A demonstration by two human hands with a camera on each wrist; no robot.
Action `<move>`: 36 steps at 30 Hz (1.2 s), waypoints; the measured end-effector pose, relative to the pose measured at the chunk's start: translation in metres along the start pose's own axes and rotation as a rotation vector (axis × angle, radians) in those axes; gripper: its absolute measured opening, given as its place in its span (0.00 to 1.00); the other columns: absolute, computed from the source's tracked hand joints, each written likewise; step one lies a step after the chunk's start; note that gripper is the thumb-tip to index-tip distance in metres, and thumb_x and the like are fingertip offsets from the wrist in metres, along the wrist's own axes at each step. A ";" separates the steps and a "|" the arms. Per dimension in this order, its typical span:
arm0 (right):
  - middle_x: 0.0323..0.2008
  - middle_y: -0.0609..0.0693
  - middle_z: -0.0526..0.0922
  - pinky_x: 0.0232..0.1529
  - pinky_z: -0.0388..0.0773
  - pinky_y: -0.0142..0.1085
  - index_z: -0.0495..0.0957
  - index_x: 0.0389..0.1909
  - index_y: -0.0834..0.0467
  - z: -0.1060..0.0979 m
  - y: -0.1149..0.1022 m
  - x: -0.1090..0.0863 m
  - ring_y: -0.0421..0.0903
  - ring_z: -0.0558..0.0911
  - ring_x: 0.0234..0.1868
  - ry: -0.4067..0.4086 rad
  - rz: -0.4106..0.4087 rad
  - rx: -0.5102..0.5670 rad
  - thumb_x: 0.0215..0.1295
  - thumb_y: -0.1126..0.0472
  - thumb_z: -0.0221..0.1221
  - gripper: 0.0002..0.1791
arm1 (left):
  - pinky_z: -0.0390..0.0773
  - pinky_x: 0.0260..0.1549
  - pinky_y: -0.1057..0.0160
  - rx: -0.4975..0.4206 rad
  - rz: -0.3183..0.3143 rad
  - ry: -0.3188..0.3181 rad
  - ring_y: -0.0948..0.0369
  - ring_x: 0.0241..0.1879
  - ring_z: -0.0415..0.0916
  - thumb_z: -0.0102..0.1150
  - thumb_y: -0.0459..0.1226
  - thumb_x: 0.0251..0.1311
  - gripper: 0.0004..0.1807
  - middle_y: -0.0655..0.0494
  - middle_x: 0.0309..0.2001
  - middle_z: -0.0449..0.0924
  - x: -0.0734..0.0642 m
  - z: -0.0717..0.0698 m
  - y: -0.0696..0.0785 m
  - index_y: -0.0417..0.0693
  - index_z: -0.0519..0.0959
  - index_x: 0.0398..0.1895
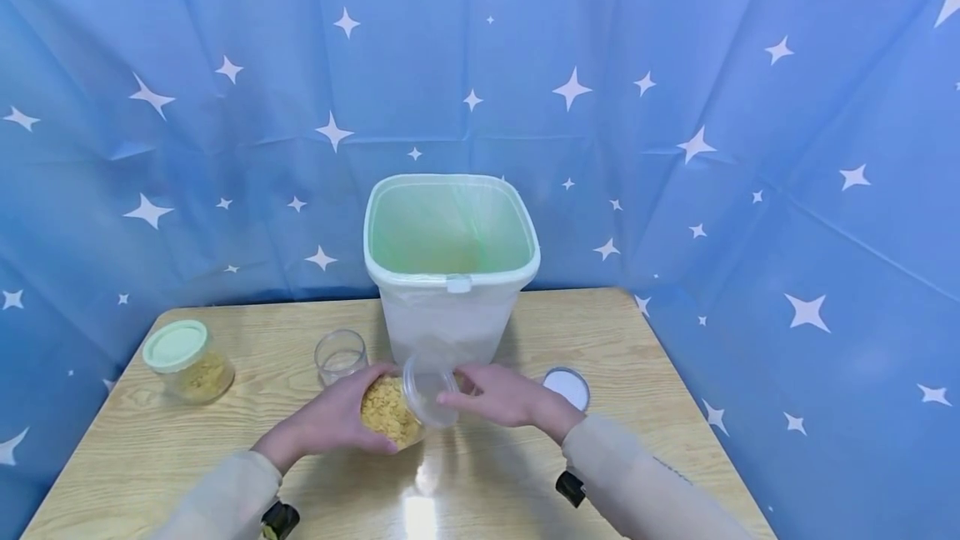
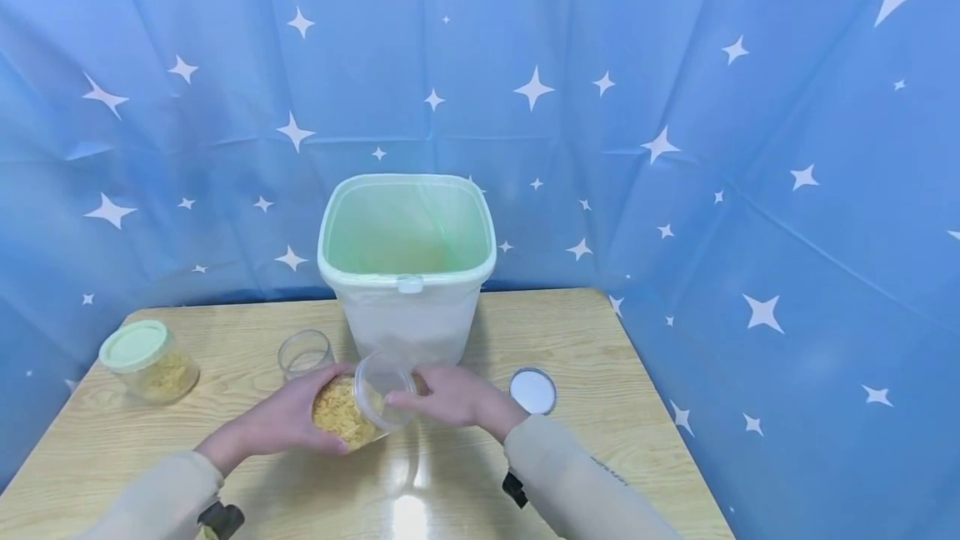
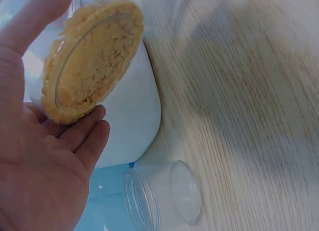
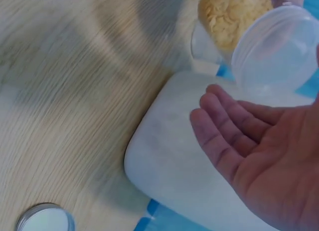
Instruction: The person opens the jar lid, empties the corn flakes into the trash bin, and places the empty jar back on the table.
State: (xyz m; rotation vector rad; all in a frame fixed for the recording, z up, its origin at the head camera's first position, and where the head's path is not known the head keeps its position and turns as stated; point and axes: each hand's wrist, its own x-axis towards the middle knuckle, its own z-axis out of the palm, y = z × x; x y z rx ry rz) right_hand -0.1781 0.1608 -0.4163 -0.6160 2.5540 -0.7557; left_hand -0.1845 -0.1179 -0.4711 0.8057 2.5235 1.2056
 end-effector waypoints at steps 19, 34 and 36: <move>0.41 0.43 0.83 0.41 0.78 0.33 0.73 0.55 0.51 0.017 -0.011 0.004 0.37 0.80 0.40 0.025 0.017 -0.006 0.49 0.26 0.60 0.41 | 0.79 0.46 0.60 0.220 0.027 0.060 0.66 0.46 0.75 0.78 0.63 0.22 0.59 0.64 0.52 0.78 -0.003 0.012 0.007 0.49 0.69 0.65; 0.57 0.47 0.76 0.57 0.77 0.38 0.63 0.67 0.51 0.018 -0.010 0.007 0.43 0.76 0.56 0.140 -0.244 -0.174 0.37 0.38 0.74 0.54 | 0.79 0.49 0.57 0.260 0.041 0.074 0.66 0.48 0.76 0.77 0.65 0.20 0.59 0.66 0.53 0.78 -0.006 0.007 0.006 0.52 0.70 0.64; 0.60 0.48 0.74 0.61 0.75 0.40 0.60 0.69 0.51 0.019 -0.009 0.006 0.44 0.74 0.60 0.151 -0.290 -0.232 0.36 0.42 0.76 0.57 | 0.79 0.48 0.58 0.247 0.040 0.064 0.67 0.47 0.75 0.77 0.64 0.21 0.58 0.66 0.52 0.78 -0.007 0.007 0.006 0.53 0.70 0.63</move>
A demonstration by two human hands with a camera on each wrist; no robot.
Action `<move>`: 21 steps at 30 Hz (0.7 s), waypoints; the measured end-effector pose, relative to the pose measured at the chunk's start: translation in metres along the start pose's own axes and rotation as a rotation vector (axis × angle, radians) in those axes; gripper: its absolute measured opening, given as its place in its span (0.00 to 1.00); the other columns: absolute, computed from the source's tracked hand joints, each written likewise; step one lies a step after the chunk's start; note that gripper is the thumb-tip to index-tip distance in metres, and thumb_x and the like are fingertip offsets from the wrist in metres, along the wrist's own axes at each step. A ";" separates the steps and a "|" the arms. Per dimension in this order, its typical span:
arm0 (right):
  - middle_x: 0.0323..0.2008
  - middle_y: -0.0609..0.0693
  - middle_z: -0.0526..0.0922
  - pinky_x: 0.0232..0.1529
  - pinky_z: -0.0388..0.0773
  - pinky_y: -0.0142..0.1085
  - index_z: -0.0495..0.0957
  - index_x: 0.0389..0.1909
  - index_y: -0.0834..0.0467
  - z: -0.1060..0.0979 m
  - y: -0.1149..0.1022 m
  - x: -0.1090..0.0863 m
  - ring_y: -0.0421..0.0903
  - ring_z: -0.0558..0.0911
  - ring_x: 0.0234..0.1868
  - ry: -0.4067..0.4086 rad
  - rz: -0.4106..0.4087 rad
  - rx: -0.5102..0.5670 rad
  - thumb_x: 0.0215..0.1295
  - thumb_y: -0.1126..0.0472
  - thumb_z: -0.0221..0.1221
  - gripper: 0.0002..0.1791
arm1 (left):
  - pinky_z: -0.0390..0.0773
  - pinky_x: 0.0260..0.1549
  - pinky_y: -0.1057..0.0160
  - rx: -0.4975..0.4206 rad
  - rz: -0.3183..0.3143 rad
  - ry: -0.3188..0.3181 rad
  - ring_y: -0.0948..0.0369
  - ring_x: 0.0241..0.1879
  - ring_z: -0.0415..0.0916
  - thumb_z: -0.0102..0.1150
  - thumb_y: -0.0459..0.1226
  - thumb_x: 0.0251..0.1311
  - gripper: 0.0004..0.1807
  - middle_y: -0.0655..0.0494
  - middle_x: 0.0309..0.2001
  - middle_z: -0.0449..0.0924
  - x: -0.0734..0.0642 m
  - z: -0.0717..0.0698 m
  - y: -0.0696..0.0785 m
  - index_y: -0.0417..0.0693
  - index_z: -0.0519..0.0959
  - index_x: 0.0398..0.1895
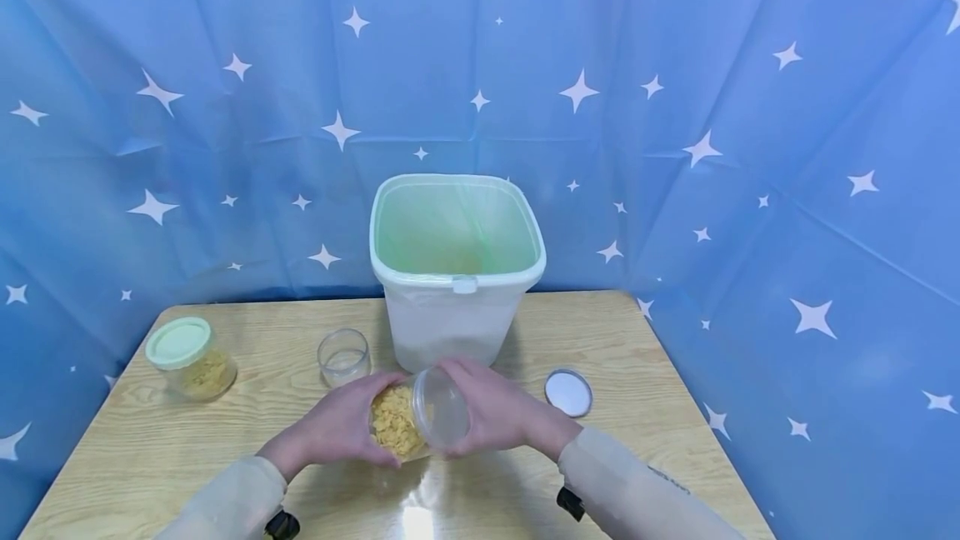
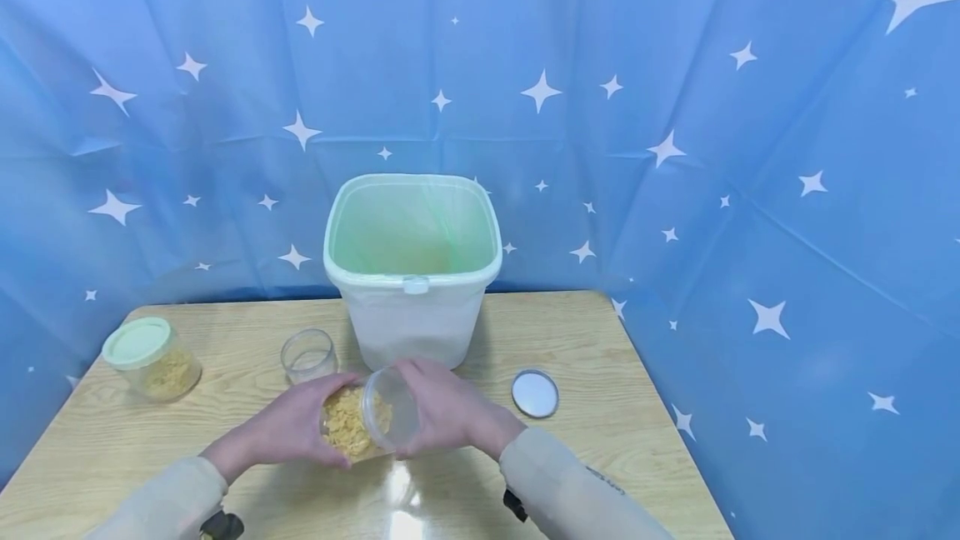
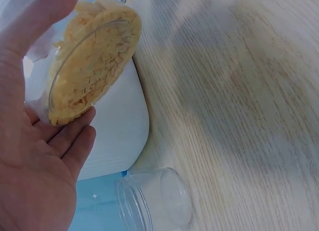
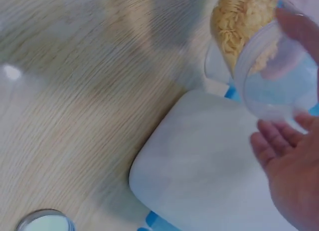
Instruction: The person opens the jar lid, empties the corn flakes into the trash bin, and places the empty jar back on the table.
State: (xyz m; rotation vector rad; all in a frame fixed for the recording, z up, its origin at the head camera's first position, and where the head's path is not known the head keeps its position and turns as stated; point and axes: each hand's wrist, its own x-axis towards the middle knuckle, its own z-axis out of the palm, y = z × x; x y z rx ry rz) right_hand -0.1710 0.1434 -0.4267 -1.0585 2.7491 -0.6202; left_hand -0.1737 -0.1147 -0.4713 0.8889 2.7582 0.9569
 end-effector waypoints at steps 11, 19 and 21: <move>0.74 0.60 0.57 0.74 0.60 0.47 0.40 0.77 0.62 -0.006 0.000 -0.004 0.54 0.61 0.74 -0.105 0.145 0.032 0.47 0.32 0.68 0.68 | 0.79 0.50 0.53 0.002 -0.040 0.013 0.62 0.49 0.76 0.78 0.61 0.22 0.58 0.58 0.55 0.78 0.000 0.002 -0.002 0.46 0.70 0.64; 0.63 0.53 0.75 0.60 0.76 0.49 0.57 0.73 0.54 -0.005 -0.004 -0.002 0.52 0.76 0.62 -0.126 0.327 0.147 0.59 0.24 0.47 0.51 | 0.77 0.56 0.49 0.037 -0.056 0.047 0.56 0.55 0.76 0.78 0.63 0.21 0.61 0.53 0.58 0.78 0.004 0.003 0.000 0.43 0.69 0.65; 0.60 0.51 0.77 0.56 0.77 0.47 0.59 0.72 0.52 -0.004 -0.005 -0.001 0.51 0.78 0.59 -0.134 0.344 0.172 0.57 0.24 0.50 0.50 | 0.77 0.56 0.49 0.045 -0.056 0.049 0.55 0.56 0.76 0.78 0.63 0.21 0.62 0.52 0.59 0.77 0.005 0.003 0.000 0.42 0.69 0.65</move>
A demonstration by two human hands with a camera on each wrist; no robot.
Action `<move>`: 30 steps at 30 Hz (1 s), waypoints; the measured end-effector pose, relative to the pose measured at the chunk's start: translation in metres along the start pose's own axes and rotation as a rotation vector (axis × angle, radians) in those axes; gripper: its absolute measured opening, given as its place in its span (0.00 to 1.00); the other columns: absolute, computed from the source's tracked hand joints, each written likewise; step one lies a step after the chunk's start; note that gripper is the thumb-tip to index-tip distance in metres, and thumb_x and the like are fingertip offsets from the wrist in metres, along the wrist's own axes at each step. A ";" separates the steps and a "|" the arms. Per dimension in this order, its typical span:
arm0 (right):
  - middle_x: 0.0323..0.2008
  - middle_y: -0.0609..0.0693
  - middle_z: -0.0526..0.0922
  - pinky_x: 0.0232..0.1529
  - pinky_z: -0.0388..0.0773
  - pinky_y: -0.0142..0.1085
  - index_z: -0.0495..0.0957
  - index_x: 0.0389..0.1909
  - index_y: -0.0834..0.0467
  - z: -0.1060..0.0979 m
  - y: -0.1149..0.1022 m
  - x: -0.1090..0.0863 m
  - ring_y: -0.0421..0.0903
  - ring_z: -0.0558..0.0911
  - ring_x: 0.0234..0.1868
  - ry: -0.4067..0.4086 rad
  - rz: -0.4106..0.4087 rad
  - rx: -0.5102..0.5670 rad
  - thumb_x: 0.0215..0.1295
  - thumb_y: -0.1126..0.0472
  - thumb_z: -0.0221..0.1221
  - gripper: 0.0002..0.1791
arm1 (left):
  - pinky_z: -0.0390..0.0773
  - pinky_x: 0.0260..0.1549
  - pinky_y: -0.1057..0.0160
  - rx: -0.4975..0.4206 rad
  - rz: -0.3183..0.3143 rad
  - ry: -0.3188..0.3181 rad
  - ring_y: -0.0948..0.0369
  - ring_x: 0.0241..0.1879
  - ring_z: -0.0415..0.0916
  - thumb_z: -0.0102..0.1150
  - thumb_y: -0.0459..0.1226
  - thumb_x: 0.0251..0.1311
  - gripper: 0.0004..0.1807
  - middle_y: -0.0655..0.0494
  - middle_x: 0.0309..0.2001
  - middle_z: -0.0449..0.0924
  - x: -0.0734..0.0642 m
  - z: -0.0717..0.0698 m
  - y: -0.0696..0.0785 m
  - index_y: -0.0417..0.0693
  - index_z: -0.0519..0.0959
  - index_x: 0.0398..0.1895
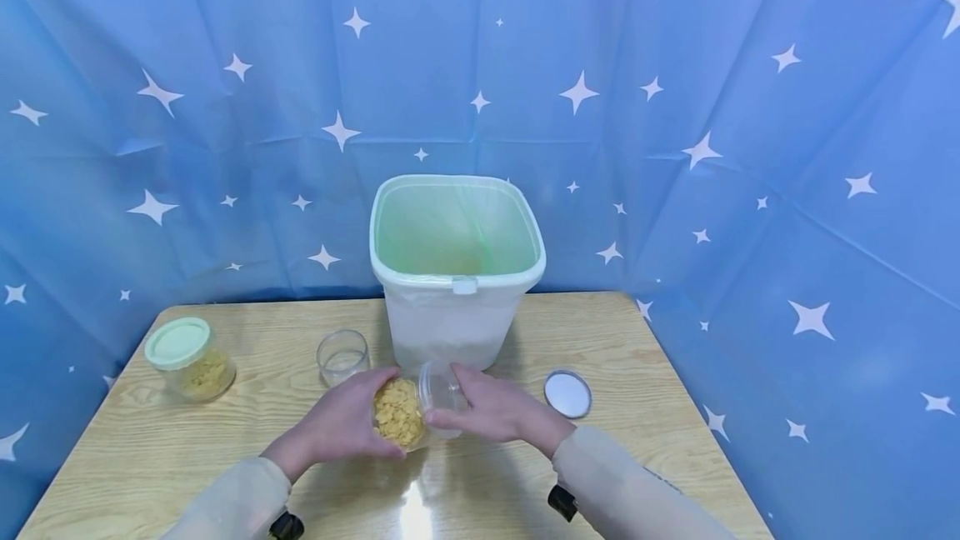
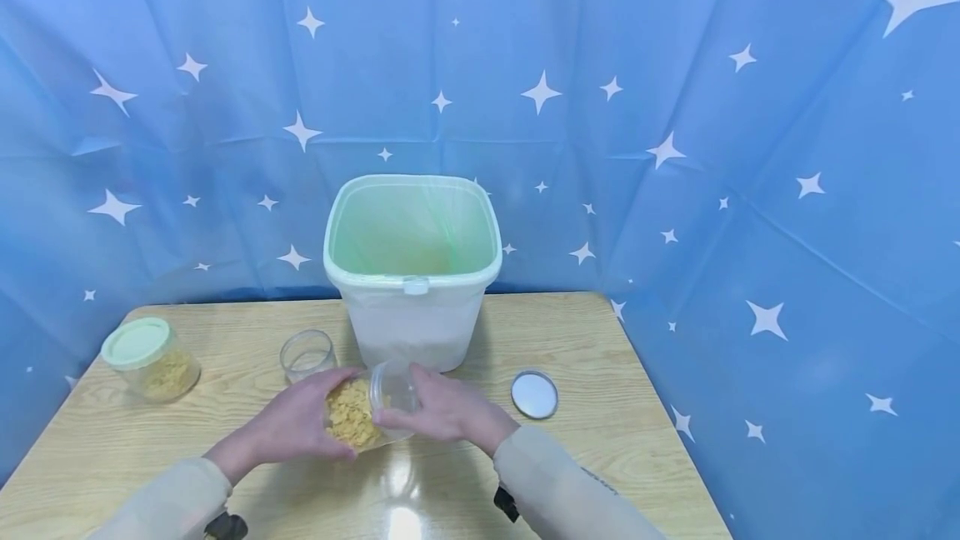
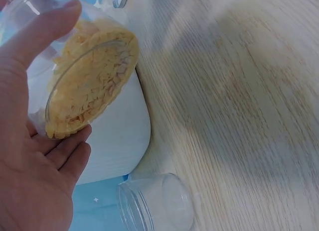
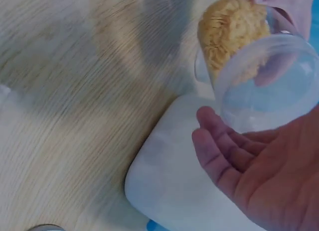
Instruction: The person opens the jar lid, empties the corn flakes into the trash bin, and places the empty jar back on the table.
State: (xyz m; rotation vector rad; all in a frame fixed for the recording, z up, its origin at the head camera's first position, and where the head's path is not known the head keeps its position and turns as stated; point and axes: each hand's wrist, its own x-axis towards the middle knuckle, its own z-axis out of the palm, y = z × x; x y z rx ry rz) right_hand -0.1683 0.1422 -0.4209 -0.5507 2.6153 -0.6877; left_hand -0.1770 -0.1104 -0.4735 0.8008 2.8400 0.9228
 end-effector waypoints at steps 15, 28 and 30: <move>0.77 0.51 0.52 0.73 0.61 0.50 0.38 0.78 0.46 0.002 0.009 0.004 0.52 0.60 0.75 0.005 -0.222 -0.051 0.41 0.41 0.75 0.69 | 0.77 0.57 0.48 -0.031 0.010 -0.009 0.55 0.56 0.75 0.78 0.63 0.22 0.61 0.53 0.60 0.76 -0.001 0.001 -0.004 0.44 0.69 0.65; 0.62 0.58 0.77 0.59 0.75 0.51 0.58 0.73 0.57 -0.004 -0.001 0.000 0.58 0.78 0.60 -0.035 0.149 -0.025 0.59 0.20 0.39 0.54 | 0.77 0.56 0.48 -0.009 0.001 -0.021 0.55 0.56 0.75 0.79 0.62 0.22 0.61 0.53 0.60 0.76 0.000 -0.001 -0.001 0.44 0.68 0.66; 0.63 0.58 0.76 0.59 0.75 0.51 0.59 0.73 0.57 -0.003 -0.004 0.000 0.58 0.78 0.60 -0.060 0.158 -0.018 0.59 0.19 0.37 0.54 | 0.77 0.56 0.48 -0.010 0.003 -0.019 0.55 0.56 0.75 0.79 0.61 0.22 0.61 0.53 0.60 0.76 0.000 -0.001 0.000 0.44 0.68 0.66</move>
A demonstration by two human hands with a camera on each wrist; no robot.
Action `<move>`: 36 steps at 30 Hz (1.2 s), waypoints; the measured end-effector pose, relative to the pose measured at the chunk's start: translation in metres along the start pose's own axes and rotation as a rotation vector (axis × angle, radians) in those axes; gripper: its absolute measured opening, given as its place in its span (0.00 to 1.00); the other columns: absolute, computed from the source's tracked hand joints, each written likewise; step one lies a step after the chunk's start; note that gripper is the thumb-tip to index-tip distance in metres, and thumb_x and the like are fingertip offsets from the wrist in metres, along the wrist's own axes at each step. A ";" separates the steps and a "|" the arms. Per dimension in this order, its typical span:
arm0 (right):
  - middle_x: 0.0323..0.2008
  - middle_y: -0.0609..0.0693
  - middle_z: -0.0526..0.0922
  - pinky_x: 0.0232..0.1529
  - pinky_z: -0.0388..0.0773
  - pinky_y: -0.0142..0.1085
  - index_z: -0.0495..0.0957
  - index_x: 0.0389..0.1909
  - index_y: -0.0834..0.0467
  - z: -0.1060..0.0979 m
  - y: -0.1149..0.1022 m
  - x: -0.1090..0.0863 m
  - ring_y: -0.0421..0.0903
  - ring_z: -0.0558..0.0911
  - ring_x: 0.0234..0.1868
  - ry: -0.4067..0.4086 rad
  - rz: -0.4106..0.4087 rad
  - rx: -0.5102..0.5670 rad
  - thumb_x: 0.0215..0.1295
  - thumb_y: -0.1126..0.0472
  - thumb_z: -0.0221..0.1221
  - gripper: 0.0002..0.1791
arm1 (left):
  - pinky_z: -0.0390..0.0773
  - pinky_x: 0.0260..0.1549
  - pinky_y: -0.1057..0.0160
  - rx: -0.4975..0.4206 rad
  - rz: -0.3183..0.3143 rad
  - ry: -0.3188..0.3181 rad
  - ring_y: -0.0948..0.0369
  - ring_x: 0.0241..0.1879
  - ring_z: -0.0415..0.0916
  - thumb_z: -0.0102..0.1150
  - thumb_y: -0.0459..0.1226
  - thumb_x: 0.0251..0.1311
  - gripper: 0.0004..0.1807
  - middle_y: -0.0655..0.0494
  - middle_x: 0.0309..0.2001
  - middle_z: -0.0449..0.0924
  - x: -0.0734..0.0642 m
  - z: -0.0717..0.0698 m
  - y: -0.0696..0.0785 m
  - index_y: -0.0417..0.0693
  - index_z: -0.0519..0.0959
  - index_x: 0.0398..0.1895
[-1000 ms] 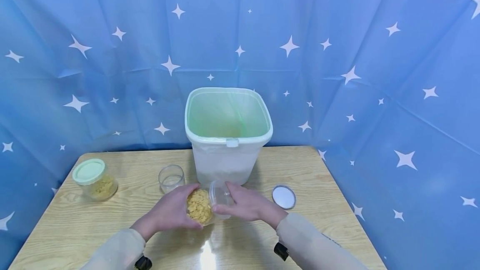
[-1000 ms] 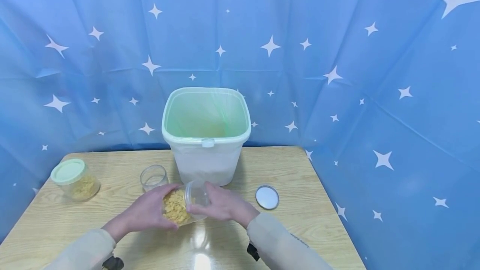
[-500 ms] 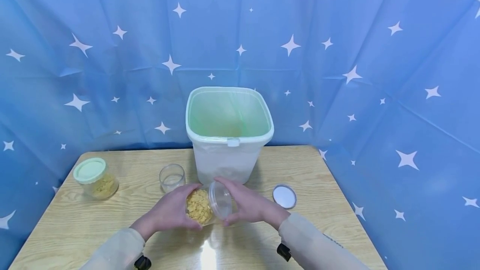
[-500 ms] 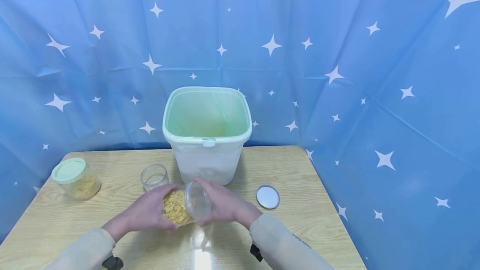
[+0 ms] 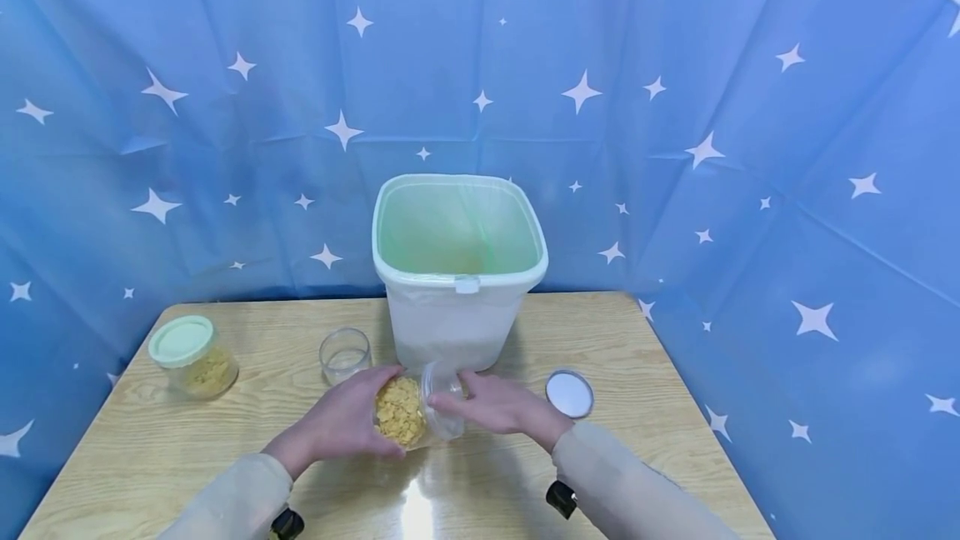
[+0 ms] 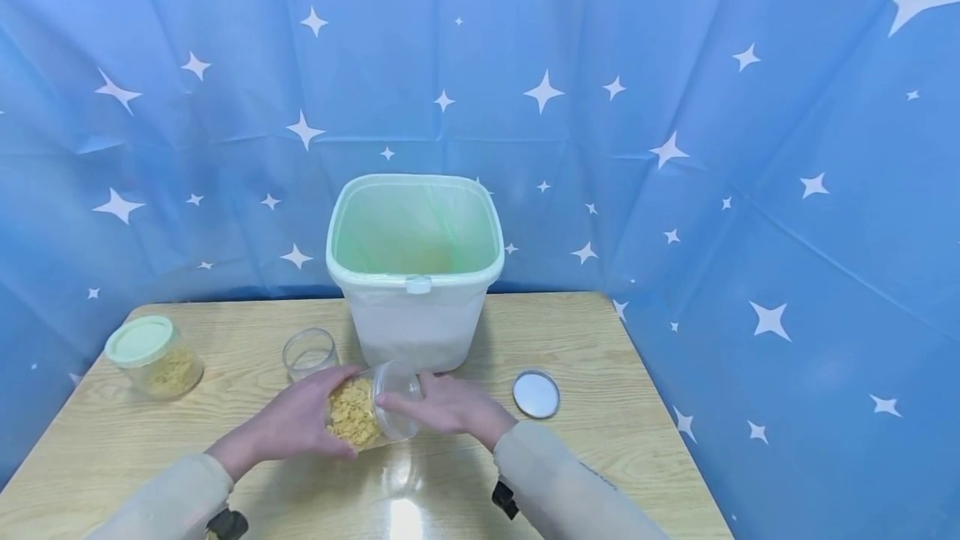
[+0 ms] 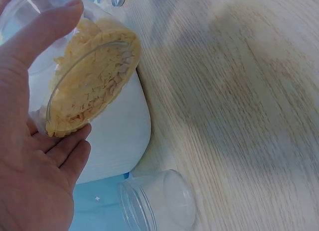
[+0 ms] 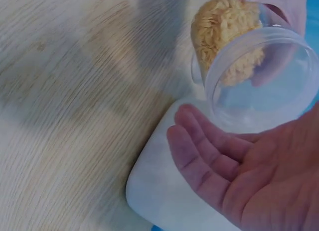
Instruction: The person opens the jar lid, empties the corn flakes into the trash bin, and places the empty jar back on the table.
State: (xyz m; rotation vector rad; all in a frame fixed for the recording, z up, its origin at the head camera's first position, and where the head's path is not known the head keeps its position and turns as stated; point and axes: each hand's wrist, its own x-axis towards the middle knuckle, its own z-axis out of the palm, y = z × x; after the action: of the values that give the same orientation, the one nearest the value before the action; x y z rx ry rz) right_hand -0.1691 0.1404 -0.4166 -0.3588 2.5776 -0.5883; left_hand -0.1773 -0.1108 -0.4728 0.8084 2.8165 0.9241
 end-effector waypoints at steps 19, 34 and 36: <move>0.76 0.61 0.53 0.74 0.59 0.50 0.41 0.77 0.63 0.000 0.004 0.007 0.56 0.60 0.74 0.044 -0.211 0.117 0.59 0.32 0.58 0.59 | 0.76 0.58 0.48 -0.006 0.009 0.008 0.54 0.57 0.75 0.80 0.59 0.23 0.60 0.51 0.61 0.76 -0.002 0.001 -0.001 0.42 0.68 0.66; 0.65 0.61 0.72 0.62 0.74 0.47 0.49 0.75 0.61 0.004 0.000 0.006 0.56 0.75 0.63 -0.054 -0.088 0.098 0.59 0.23 0.47 0.57 | 0.77 0.56 0.49 -0.003 0.001 0.014 0.56 0.56 0.75 0.79 0.60 0.23 0.61 0.52 0.60 0.76 -0.002 -0.001 0.001 0.43 0.67 0.66; 0.65 0.60 0.72 0.62 0.74 0.46 0.48 0.75 0.59 0.003 0.002 0.008 0.54 0.75 0.63 -0.048 -0.148 0.141 0.57 0.27 0.55 0.57 | 0.77 0.57 0.49 -0.005 0.004 0.014 0.56 0.56 0.75 0.79 0.60 0.23 0.61 0.52 0.60 0.76 -0.002 -0.001 0.001 0.43 0.67 0.66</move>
State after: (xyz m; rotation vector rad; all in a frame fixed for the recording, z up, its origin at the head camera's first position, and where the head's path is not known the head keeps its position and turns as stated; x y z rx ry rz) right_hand -0.1746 0.1382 -0.4225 -0.5125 2.4611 -0.8000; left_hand -0.1755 -0.1120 -0.4716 0.8100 2.8244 0.9411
